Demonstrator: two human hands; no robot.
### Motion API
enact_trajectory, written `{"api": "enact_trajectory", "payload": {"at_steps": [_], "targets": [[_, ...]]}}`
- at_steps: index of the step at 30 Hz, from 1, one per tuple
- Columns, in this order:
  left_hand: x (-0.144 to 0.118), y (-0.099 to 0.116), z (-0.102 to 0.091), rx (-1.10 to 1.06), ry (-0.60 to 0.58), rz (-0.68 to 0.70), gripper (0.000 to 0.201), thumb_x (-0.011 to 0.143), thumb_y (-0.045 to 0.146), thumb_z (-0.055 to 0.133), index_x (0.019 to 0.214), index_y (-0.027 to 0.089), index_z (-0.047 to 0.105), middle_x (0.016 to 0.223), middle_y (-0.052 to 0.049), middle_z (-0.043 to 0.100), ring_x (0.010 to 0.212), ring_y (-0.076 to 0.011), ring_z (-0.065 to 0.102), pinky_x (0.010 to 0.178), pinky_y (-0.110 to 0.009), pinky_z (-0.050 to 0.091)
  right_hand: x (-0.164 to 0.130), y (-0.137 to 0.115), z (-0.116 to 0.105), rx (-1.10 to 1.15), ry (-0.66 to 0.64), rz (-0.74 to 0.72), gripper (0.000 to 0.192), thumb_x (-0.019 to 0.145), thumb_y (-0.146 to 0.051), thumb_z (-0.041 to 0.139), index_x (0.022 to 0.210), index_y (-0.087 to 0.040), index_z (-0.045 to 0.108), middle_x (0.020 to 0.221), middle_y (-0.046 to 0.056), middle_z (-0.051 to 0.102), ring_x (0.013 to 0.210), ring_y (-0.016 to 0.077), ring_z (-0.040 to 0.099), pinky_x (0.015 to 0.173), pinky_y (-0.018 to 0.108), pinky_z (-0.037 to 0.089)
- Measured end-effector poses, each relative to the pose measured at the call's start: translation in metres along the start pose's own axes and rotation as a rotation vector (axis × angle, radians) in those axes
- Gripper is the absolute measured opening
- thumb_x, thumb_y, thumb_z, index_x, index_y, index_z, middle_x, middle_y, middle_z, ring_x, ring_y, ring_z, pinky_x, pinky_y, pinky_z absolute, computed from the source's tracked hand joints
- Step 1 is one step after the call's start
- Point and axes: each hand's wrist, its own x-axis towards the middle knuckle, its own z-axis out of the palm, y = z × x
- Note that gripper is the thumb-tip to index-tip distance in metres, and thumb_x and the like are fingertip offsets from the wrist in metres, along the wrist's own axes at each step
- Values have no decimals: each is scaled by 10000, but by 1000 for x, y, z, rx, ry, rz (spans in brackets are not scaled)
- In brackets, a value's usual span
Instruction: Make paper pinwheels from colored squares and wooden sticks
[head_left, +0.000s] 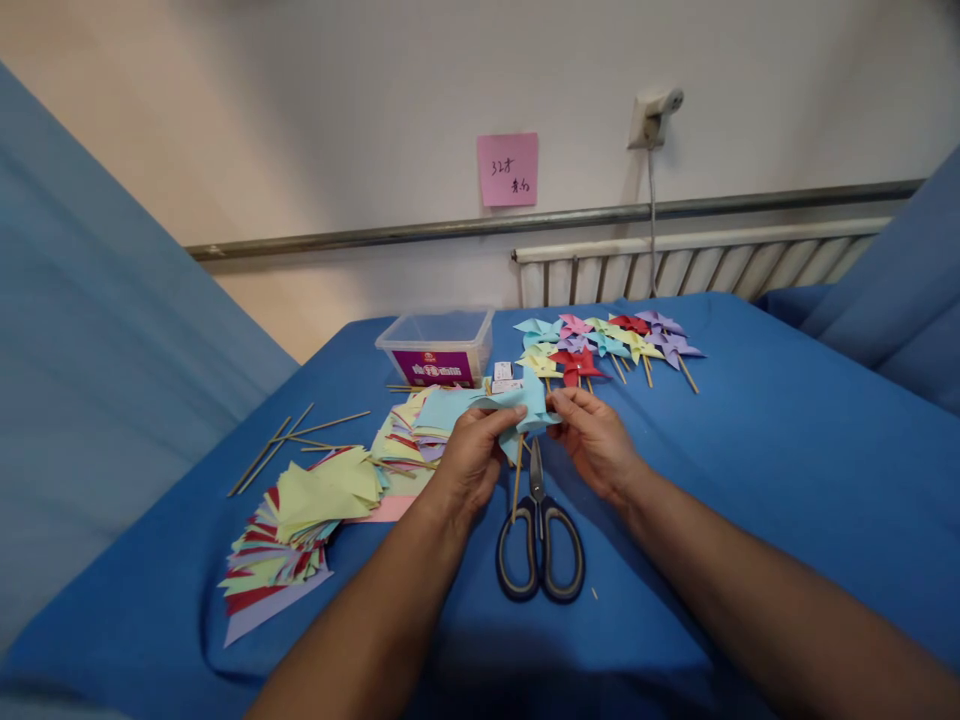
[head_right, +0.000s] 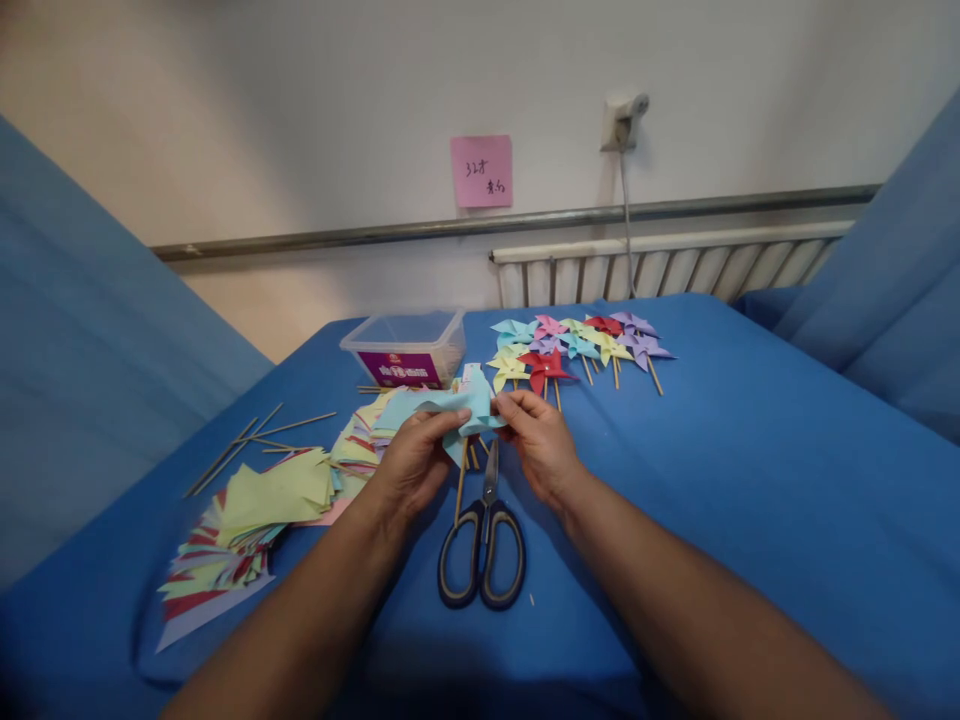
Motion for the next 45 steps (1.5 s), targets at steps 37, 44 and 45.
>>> {"api": "enact_trajectory", "payload": {"at_steps": [37, 44, 45], "targets": [[-2, -3, -2, 86, -65, -167, 194, 630, 227, 800, 753, 100, 719, 670, -41, 672, 603, -135, 589, 628, -256, 461, 3, 4, -3, -67, -44, 33, 299, 587, -343, 884, 743, -196, 676, 720, -15, 678, 658, 129, 579, 652, 278, 434], [2, 6, -8, -100, -216, -271, 163, 748, 264, 713, 832, 126, 691, 735, -38, 657, 626, -144, 587, 618, -272, 474, 7, -4, -5, 50, -46, 101, 277, 628, -312, 868, 818, -196, 703, 805, 2, 711, 689, 131, 611, 669, 283, 480], [1, 6, -8, -90, -226, -269, 167, 750, 259, 723, 842, 124, 688, 740, -40, 658, 629, -144, 590, 616, -269, 472, 7, -4, -6, 62, -54, 111, 273, 634, -310, 864, 824, -196, 704, 810, 2, 712, 688, 130, 611, 668, 284, 482]]}}
